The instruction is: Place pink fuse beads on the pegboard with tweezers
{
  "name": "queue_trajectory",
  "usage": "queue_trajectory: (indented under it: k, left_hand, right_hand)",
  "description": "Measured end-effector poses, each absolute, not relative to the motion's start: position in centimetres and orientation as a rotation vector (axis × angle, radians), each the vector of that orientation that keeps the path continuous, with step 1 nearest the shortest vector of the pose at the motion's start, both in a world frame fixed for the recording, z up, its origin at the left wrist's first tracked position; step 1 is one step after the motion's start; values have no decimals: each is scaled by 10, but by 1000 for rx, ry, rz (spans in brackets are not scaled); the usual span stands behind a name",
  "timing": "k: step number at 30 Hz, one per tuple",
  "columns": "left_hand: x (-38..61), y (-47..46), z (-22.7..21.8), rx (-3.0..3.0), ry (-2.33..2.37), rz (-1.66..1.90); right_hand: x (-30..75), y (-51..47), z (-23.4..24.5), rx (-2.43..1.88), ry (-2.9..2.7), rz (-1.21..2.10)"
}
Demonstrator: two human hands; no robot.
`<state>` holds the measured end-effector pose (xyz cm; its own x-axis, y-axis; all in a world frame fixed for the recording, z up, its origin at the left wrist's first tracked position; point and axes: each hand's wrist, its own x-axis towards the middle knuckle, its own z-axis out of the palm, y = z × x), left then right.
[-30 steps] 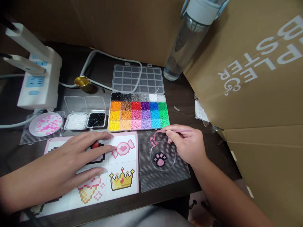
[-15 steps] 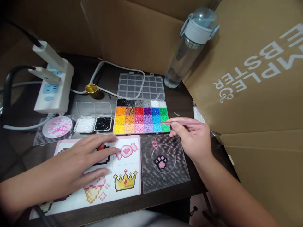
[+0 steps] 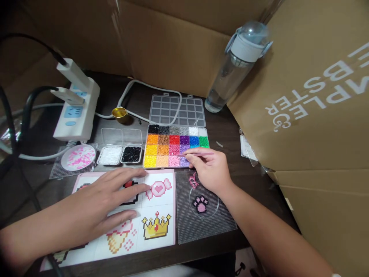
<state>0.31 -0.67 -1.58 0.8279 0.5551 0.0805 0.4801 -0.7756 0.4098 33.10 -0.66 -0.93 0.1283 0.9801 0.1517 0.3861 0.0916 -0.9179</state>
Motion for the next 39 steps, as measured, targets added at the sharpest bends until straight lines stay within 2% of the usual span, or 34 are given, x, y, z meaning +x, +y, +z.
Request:
queue_trajectory:
  k: [17,25,39]
  left_hand:
    - [5,-11,-26,2587,799,358]
    - [6,-5,-11,2635,730,276]
    - [5,-4,-16,2636,728,297]
  right_hand:
    - [332,-9,-7,-1476,-1374,753]
    - [334,-10,-7,-1482,-1323,748]
    - [341,-7,-7,-1429,-1291,750]
